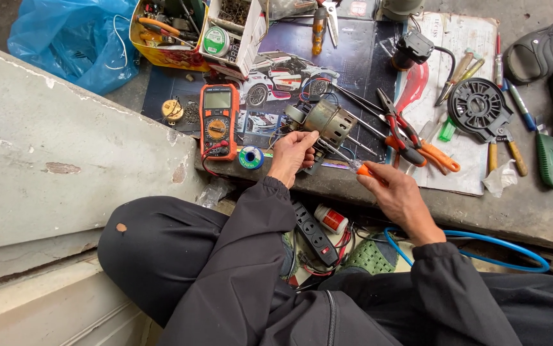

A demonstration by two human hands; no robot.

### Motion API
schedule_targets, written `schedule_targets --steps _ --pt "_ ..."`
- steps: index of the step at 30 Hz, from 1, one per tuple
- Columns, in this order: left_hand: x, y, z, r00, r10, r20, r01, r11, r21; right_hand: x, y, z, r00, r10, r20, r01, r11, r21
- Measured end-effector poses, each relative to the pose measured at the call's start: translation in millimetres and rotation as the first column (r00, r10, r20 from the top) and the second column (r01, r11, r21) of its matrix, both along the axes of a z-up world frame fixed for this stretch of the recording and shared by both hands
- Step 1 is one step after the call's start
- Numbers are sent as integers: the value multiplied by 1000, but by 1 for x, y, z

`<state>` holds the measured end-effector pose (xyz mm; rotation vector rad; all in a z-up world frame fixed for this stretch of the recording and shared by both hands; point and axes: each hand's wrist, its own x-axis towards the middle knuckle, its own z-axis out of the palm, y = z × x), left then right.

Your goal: Reassembling an electric motor by attaching the gear housing and adjusting internal components.

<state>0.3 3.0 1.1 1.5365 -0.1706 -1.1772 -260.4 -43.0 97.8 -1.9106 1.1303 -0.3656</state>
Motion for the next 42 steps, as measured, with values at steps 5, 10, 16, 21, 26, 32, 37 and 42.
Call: schedule_targets --steps 5,10,16,21,26,32,37,42 --pt "-1 3 5 1000 3 -20 -3 1000 -11 10 -27 -7 963 -251 99 109 697 709" --pt "-3 3 9 1000 9 -27 -10 999 -31 18 -27 -5 954 -285 93 121 649 751" --pt "-5 2 6 1000 2 -15 -3 999 -42 27 -51 -7 942 82 -325 17 957 290" --pt "-5 1 1 999 19 -29 -20 998 -54 40 -55 25 949 239 -204 -83 817 571" --pt "-5 0 -9 999 30 -36 -33 997 -69 52 -56 10 776 372 -508 -169 900 402" --pt "-11 -2 -10 999 38 -12 -39 995 -88 60 -19 -38 628 93 -773 -233 970 -73" --pt "-11 -1 -12 1000 25 -12 -26 995 -93 66 18 -60 763 -128 -634 -199 886 -418" --pt "-8 2 -5 1000 9 -28 -12 995 -100 65 19 -62 924 -237 -300 -157 481 -863"
